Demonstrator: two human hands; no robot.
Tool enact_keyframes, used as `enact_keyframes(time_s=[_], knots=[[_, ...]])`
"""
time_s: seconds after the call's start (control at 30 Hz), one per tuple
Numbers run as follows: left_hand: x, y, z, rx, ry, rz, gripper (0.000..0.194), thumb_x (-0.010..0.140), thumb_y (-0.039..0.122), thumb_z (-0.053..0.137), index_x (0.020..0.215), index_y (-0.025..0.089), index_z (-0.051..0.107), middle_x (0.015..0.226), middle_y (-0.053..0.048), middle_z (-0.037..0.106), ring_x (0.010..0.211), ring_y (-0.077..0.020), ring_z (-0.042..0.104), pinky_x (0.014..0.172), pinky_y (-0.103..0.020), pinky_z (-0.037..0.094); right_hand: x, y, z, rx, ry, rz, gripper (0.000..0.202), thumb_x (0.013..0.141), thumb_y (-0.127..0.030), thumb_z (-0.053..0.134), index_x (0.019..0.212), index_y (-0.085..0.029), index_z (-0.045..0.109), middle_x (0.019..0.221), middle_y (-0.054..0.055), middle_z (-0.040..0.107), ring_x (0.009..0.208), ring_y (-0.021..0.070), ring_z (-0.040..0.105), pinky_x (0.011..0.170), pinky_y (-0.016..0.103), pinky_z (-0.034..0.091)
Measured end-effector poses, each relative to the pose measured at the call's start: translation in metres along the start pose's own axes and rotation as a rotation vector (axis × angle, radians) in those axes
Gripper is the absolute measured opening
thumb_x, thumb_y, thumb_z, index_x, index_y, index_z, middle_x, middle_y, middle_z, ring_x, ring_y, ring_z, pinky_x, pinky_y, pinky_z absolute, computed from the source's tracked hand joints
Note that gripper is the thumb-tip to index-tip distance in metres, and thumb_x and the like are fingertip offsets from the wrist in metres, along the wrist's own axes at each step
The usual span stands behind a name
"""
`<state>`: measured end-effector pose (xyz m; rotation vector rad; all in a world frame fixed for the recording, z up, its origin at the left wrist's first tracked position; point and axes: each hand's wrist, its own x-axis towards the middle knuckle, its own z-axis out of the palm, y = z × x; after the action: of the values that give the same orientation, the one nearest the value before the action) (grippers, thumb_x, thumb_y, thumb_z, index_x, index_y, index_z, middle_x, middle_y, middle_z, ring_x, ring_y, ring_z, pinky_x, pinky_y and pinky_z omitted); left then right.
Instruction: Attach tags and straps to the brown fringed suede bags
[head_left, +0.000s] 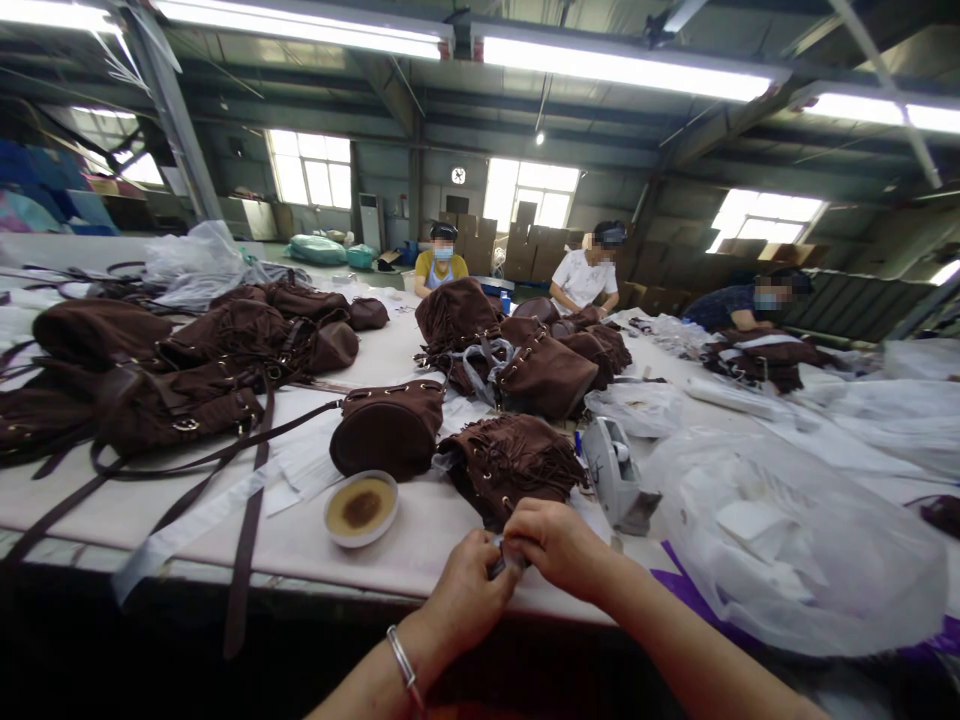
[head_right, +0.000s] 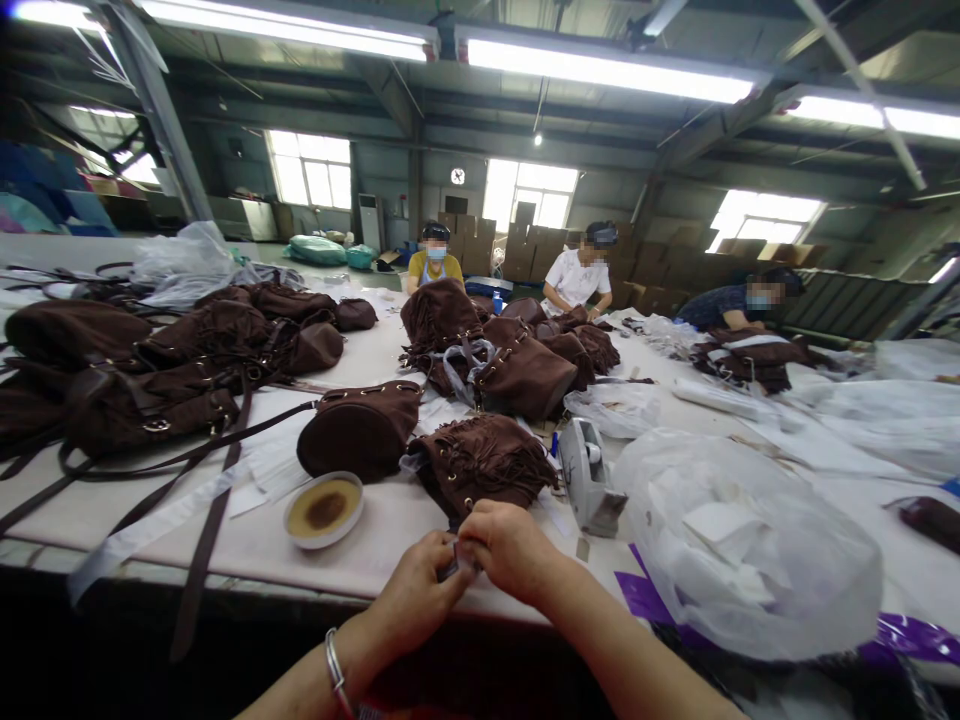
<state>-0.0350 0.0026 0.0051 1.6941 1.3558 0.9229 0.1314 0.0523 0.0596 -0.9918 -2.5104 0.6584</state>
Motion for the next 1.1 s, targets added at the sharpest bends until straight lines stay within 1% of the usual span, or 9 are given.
enact_keyframes(time_s=[0.2,0.37,0.43,0.53,0.63,0.7,0.83,0.9,1.1], knots=[[0.000,-0.002,-0.002,0.025,-0.015,0.021,0.021,0.083,0.029,0.058,0.067,0.019,0.065,0.092,-0.007,0.062,0.090,-0.0225,0.056,0.082,-0.032,0.043,0.009,-0.010,-0.010,-0.350,-0.174,-0.093,0.014,0.079,-0.011,0.060,0.078,-0.019,0.071,0.084,0.003,0.064,0.076,0.0161,0.056,0.062,0.028,0.034],[-0.002,-0.003,0.000,0.073,-0.029,0.028,0.024,0.086,0.031,0.054,0.066,0.019,0.061,0.094,-0.006,0.061,0.090,-0.0201,0.056,0.082,-0.030,0.044,0.013,-0.008,-0.011,-0.476,-0.271,-0.133,0.011,0.079,-0.013,0.061,0.080,-0.019,0.069,0.085,0.002,0.063,0.078,0.0167,0.055,0.061,0.029,0.033],[-0.001,-0.004,0.001,0.091,-0.029,0.028,0.023,0.085,0.030,0.055,0.067,0.019,0.062,0.095,-0.006,0.062,0.091,-0.0198,0.056,0.083,-0.030,0.045,0.012,-0.007,-0.008,-0.504,-0.264,-0.164,0.009,0.081,-0.014,0.061,0.080,-0.018,0.068,0.085,0.003,0.063,0.078,0.0171,0.054,0.064,0.029,0.035],[0.001,-0.004,0.000,0.079,-0.039,0.031,0.017,0.083,0.028,0.057,0.074,0.018,0.067,0.096,-0.006,0.064,0.091,-0.0200,0.057,0.085,-0.030,0.045,0.005,-0.004,0.003,-0.564,-0.180,-0.245,0.007,0.084,-0.013,0.060,0.084,-0.016,0.067,0.087,0.006,0.063,0.081,0.0194,0.053,0.070,0.032,0.038],[0.002,-0.002,-0.002,0.061,-0.058,0.029,0.022,0.086,0.031,0.054,0.075,0.019,0.070,0.090,-0.006,0.066,0.087,-0.0200,0.057,0.083,-0.031,0.045,-0.007,0.001,0.015,-0.588,-0.108,-0.284,0.007,0.087,-0.012,0.059,0.086,-0.015,0.065,0.088,0.008,0.063,0.080,0.0211,0.051,0.071,0.034,0.040],[0.003,0.000,-0.003,0.068,-0.082,0.015,0.025,0.086,0.033,0.054,0.072,0.019,0.070,0.087,-0.005,0.067,0.085,-0.0201,0.057,0.082,-0.031,0.045,-0.014,0.005,0.019,-0.522,-0.101,-0.297,0.007,0.088,-0.014,0.058,0.087,-0.015,0.065,0.089,0.007,0.063,0.079,0.0205,0.051,0.073,0.033,0.041],[0.003,0.002,-0.003,0.070,-0.126,-0.003,0.026,0.085,0.034,0.055,0.075,0.019,0.072,0.090,-0.006,0.067,0.089,-0.0210,0.058,0.084,-0.032,0.045,-0.017,0.009,0.009,-0.270,-0.130,-0.234,0.019,0.095,-0.018,0.052,0.084,-0.016,0.067,0.085,0.005,0.064,0.079,0.0160,0.056,0.073,0.026,0.043],[0.004,0.002,-0.001,0.059,-0.128,-0.007,0.026,0.086,0.035,0.055,0.077,0.019,0.073,0.094,-0.006,0.066,0.090,-0.0210,0.058,0.084,-0.032,0.045,-0.011,0.009,0.001,-0.200,-0.162,-0.162,0.021,0.094,-0.018,0.054,0.079,-0.016,0.069,0.081,0.003,0.065,0.077,0.0140,0.058,0.070,0.023,0.043],[0.002,0.000,0.003,0.049,-0.108,0.017,0.019,0.085,0.030,0.058,0.084,0.019,0.073,0.104,-0.008,0.063,0.097,-0.0221,0.057,0.089,-0.032,0.045,0.013,-0.004,-0.009,-0.335,-0.301,-0.009,0.007,0.080,-0.016,0.068,0.077,-0.016,0.075,0.079,0.004,0.070,0.076,0.0167,0.061,0.067,0.025,0.040]])
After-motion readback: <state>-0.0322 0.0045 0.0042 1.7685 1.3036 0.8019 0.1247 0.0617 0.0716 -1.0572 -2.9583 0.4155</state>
